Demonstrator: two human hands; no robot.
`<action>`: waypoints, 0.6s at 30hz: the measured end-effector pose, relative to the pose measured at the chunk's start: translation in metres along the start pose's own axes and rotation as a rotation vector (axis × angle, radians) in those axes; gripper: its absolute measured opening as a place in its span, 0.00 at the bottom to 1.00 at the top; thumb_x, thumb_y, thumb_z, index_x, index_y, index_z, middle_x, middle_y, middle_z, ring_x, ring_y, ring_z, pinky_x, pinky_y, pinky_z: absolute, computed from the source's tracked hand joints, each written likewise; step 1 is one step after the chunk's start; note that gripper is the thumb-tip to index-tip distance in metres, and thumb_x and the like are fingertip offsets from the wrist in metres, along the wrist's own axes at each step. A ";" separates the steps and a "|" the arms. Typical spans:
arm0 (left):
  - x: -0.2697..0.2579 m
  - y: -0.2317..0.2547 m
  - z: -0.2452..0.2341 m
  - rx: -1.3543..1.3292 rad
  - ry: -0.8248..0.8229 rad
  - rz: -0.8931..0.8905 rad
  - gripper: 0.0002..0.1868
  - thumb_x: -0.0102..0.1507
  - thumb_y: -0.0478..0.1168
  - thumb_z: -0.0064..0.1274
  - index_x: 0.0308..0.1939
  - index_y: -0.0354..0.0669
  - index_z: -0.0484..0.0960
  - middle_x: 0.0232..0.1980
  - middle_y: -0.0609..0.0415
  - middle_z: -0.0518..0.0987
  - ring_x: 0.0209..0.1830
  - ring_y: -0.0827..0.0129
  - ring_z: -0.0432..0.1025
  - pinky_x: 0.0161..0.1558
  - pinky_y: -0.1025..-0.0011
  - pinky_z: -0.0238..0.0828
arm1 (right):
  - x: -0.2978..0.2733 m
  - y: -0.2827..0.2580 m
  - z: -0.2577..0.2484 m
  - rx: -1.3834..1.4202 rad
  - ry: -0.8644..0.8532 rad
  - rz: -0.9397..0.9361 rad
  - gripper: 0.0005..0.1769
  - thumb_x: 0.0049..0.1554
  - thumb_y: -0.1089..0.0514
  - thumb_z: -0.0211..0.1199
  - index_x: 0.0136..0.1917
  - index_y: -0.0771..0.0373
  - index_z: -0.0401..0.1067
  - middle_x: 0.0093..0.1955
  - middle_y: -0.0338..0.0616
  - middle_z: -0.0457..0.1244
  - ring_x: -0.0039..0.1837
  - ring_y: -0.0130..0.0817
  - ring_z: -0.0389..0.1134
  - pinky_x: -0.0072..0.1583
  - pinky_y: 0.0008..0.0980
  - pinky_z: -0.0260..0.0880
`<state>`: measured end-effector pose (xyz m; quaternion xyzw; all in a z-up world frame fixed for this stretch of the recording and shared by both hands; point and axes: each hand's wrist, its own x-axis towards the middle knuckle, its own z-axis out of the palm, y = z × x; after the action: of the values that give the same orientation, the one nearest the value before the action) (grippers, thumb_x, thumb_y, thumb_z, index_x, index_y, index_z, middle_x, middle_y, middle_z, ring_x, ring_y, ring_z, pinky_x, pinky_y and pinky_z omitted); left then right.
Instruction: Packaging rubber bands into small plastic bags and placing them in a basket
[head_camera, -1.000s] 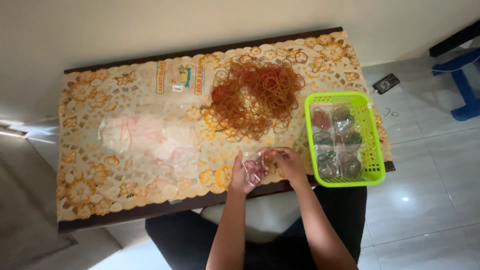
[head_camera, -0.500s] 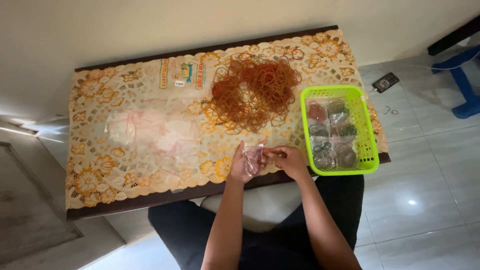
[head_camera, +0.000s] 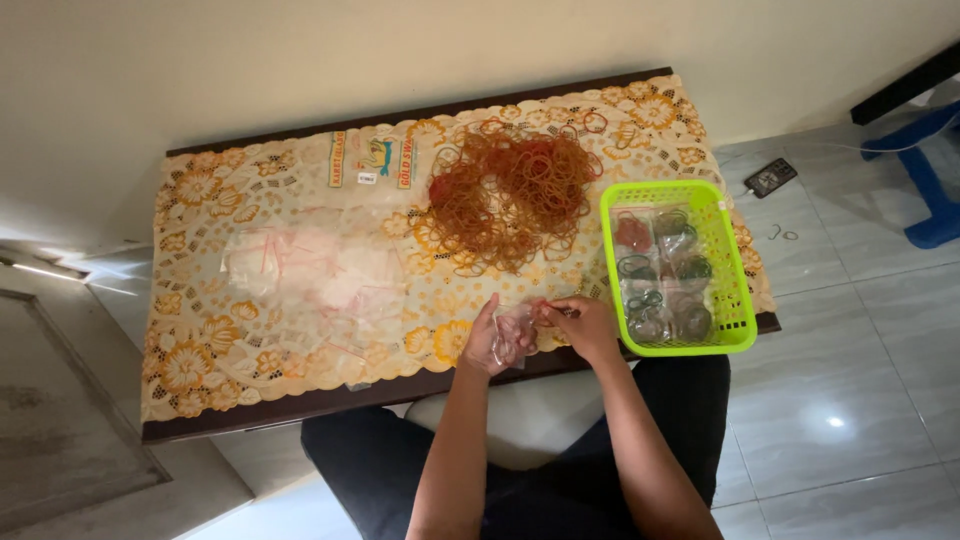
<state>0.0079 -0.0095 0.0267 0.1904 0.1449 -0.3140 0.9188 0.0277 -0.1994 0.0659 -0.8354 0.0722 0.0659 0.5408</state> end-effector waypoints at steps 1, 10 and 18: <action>0.003 -0.001 -0.006 0.000 0.001 0.002 0.43 0.64 0.75 0.41 0.51 0.37 0.84 0.22 0.44 0.75 0.24 0.53 0.75 0.38 0.55 0.80 | 0.001 0.003 0.002 0.001 -0.002 -0.001 0.14 0.51 0.51 0.77 0.48 0.59 0.85 0.38 0.46 0.73 0.36 0.29 0.70 0.37 0.28 0.70; 0.000 0.005 0.005 0.042 -0.124 -0.020 0.44 0.65 0.73 0.39 0.66 0.39 0.76 0.41 0.47 0.81 0.22 0.63 0.70 0.35 0.61 0.75 | 0.004 0.021 0.013 0.108 -0.051 -0.011 0.18 0.49 0.50 0.81 0.47 0.64 0.84 0.39 0.54 0.71 0.36 0.33 0.66 0.33 0.33 0.63; 0.018 -0.001 -0.038 -0.113 -0.307 -0.028 0.51 0.62 0.77 0.38 0.76 0.44 0.63 0.43 0.49 0.72 0.21 0.71 0.62 0.35 0.66 0.63 | 0.027 0.082 0.006 0.701 -0.259 0.191 0.05 0.61 0.61 0.64 0.51 0.63 0.74 0.44 0.42 0.68 0.30 0.22 0.61 0.29 0.16 0.51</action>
<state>0.0152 -0.0024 -0.0140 0.0862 0.0231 -0.3437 0.9348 0.0381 -0.2280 -0.0147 -0.5743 0.0989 0.1924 0.7895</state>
